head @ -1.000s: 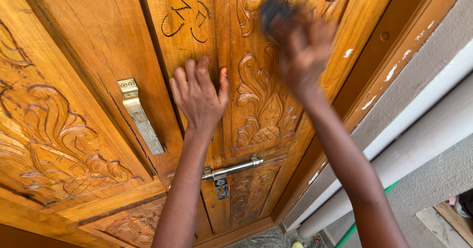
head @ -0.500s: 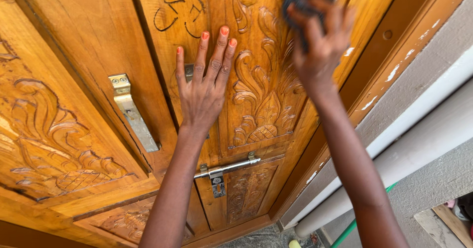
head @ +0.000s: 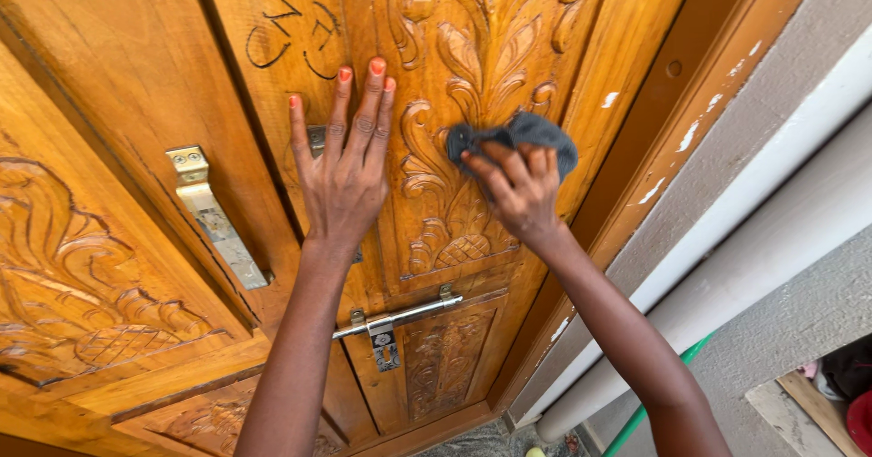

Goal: The person wipes a wooden double door with a dark cloth. They clean the carved panels, the metal handles, and the latch area, moving systematically across the surface.

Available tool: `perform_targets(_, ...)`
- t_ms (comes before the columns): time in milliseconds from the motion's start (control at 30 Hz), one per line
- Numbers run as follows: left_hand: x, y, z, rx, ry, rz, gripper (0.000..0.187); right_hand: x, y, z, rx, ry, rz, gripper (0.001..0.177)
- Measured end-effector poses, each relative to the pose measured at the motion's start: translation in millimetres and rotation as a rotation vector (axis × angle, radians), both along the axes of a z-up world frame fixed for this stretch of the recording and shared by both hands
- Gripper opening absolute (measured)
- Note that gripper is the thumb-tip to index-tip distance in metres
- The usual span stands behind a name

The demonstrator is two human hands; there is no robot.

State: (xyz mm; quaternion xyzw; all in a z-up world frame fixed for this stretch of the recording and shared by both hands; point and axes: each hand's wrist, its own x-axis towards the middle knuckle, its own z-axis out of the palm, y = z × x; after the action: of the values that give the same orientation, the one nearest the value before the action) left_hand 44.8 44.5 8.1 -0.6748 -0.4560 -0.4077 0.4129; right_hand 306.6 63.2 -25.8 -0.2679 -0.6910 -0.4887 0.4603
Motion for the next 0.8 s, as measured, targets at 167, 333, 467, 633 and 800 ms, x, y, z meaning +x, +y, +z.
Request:
perform_targets(167, 1, -2, 3, -0.022, -0.012, -0.014, 0.067, 20, 15, 63, 0.073, 0.143, 0.01, 0.013)
perform_targets(333, 2, -2, 4, -0.02, -0.01, 0.005, 0.067, 37, 3, 132, 0.029, 0.22, 0.115, 0.022)
perform_targets(467, 3, -9, 7, -0.006, -0.025, -0.008, 0.065, 29, -11, 139, 0.032, 0.22, 0.084, 0.025)
perform_targets(633, 3, -11, 8, -0.023, -0.025, -0.024, 0.065, 16, -23, 123, -0.055, 0.271, 0.055, 0.024)
perform_targets(800, 2, -9, 6, -0.014, -0.034, -0.032, 0.062, 9, -41, 92, -0.187, 0.262, -0.027, 0.025)
